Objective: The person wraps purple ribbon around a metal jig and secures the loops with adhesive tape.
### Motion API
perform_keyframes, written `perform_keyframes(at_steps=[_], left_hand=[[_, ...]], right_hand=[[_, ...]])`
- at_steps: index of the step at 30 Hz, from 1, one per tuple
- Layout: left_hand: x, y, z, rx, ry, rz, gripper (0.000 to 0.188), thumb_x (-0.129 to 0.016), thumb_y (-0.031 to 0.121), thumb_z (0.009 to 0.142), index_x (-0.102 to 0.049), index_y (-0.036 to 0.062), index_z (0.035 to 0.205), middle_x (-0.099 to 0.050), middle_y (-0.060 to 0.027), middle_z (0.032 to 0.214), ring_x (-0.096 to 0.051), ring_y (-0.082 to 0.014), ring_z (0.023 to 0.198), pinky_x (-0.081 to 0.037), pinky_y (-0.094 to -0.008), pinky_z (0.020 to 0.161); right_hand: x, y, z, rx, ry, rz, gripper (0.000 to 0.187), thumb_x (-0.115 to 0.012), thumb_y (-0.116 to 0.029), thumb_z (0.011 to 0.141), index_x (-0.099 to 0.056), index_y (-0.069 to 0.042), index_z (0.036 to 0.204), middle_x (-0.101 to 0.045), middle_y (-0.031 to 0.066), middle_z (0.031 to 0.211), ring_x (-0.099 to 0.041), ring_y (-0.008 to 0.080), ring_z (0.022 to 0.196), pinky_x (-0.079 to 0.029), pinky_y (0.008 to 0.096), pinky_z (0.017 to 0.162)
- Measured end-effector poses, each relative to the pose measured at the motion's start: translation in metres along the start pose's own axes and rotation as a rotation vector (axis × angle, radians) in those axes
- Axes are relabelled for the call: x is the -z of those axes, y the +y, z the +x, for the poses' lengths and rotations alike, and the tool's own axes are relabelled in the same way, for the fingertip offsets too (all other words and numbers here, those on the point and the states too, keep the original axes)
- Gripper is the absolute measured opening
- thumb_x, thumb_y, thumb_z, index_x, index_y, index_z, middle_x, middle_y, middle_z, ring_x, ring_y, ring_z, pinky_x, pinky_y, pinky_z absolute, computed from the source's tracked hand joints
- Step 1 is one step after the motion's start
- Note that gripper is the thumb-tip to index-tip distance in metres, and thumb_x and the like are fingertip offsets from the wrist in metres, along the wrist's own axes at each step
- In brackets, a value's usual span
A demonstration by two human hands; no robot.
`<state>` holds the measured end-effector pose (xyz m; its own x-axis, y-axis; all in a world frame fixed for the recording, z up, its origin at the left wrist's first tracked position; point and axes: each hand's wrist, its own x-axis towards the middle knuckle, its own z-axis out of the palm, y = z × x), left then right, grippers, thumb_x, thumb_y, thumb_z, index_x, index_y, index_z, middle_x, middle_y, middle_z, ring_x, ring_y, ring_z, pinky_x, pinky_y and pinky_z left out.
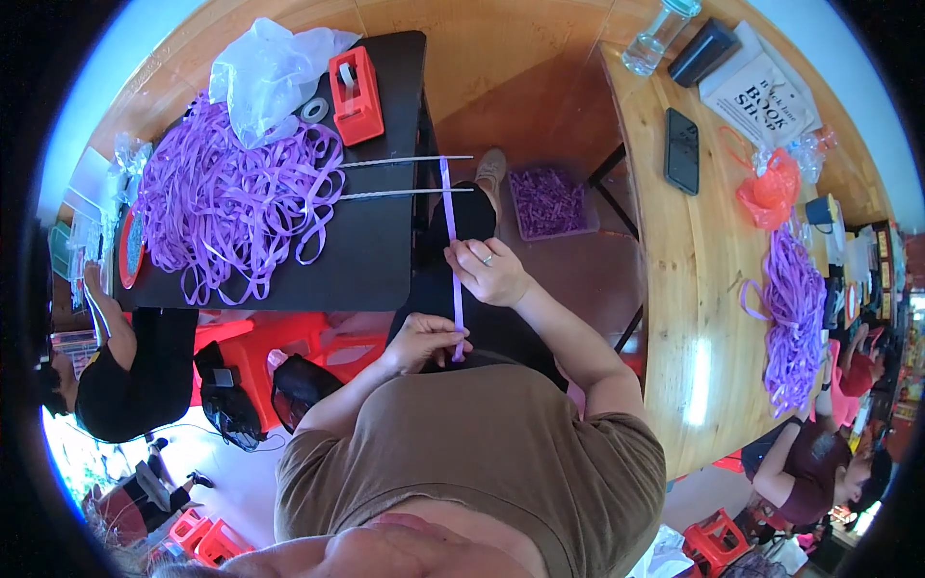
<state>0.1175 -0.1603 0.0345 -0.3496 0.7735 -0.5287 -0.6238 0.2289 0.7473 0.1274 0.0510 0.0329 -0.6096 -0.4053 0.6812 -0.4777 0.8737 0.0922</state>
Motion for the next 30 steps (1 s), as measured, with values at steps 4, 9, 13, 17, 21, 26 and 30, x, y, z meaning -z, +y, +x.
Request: perform_keyframes(at_steps=[4, 9, 13, 17, 21, 26, 30], left_hand=[[-0.005, 0.025, -0.009, 0.075, -0.110, -0.159, 0.017, -0.062, 0.010, 0.087, -0.065, -0.0041, 0.097, -0.069, -0.0155, 0.084, -0.068, -0.0173, 0.066, -0.047, -0.0200, 0.046], [-0.016, 0.050, -0.020, 0.029, -0.191, -0.281, 0.017, -0.062, 0.008, 0.087, -0.065, -0.0049, 0.096, -0.068, -0.0158, 0.081, -0.068, -0.0191, 0.065, -0.045, -0.0206, 0.044], [-0.016, 0.054, -0.020, 0.033, -0.193, -0.294, 0.017, -0.063, 0.008, 0.086, -0.064, -0.0051, 0.096, -0.068, -0.0153, 0.080, -0.068, -0.0196, 0.064, -0.045, -0.0207, 0.044], [-0.015, 0.050, -0.019, 0.028, -0.247, -0.356, 0.016, -0.062, 0.006, 0.086, -0.063, -0.0049, 0.098, -0.068, -0.0165, 0.085, -0.068, -0.0206, 0.069, -0.046, -0.0205, 0.047], [-0.014, 0.043, -0.017, 0.035, -0.355, -0.404, 0.018, -0.063, 0.003, 0.084, -0.062, -0.0036, 0.101, -0.067, -0.0176, 0.090, -0.068, -0.0221, 0.072, -0.047, -0.0220, 0.050], [-0.014, 0.042, -0.017, 0.057, -0.333, -0.439, 0.015, -0.065, 0.004, 0.082, -0.064, -0.0018, 0.097, -0.068, -0.0165, 0.086, -0.067, -0.0210, 0.067, -0.047, -0.0230, 0.050], [-0.016, 0.032, -0.007, 0.286, -0.184, -0.297, 0.014, -0.064, 0.004, 0.082, -0.064, -0.0029, 0.094, -0.068, -0.0155, 0.078, -0.065, -0.0165, 0.058, -0.046, -0.0213, 0.044]], right_hand=[[-0.006, 0.002, -0.004, -0.006, -0.033, 0.014, 0.035, -0.061, -0.013, 0.067, -0.065, -0.001, 0.100, -0.059, 0.0091, 0.103, -0.057, 0.0178, 0.086, -0.040, 0.0273, 0.063], [-0.006, -0.002, -0.001, -0.045, -0.037, 0.009, 0.038, -0.062, -0.014, 0.067, -0.064, -0.002, 0.103, -0.058, 0.0076, 0.105, -0.056, 0.0180, 0.087, -0.039, 0.0287, 0.063], [-0.006, -0.003, 0.001, -0.036, -0.024, -0.022, 0.037, -0.058, -0.018, 0.069, -0.065, -0.003, 0.102, -0.057, 0.0070, 0.100, -0.054, 0.0175, 0.089, -0.039, 0.0281, 0.065], [-0.007, -0.004, -0.003, -0.067, -0.043, 0.016, 0.038, -0.060, -0.016, 0.068, -0.064, -0.003, 0.103, -0.057, 0.0069, 0.103, -0.055, 0.0184, 0.088, -0.040, 0.0287, 0.065], [-0.010, -0.004, -0.006, -0.092, -0.050, 0.036, 0.039, -0.063, -0.013, 0.067, -0.063, -0.003, 0.105, -0.058, 0.0068, 0.105, -0.055, 0.0196, 0.088, -0.041, 0.0299, 0.066], [-0.009, -0.004, -0.007, -0.100, -0.053, 0.058, 0.039, -0.063, -0.013, 0.067, -0.064, -0.003, 0.105, -0.058, 0.0071, 0.106, -0.055, 0.0202, 0.089, -0.041, 0.0305, 0.066], [-0.009, -0.007, -0.005, -0.152, -0.002, 0.053, 0.034, -0.065, -0.008, 0.066, -0.066, -0.004, 0.100, -0.059, 0.0083, 0.105, -0.057, 0.0217, 0.084, -0.043, 0.0316, 0.065]])
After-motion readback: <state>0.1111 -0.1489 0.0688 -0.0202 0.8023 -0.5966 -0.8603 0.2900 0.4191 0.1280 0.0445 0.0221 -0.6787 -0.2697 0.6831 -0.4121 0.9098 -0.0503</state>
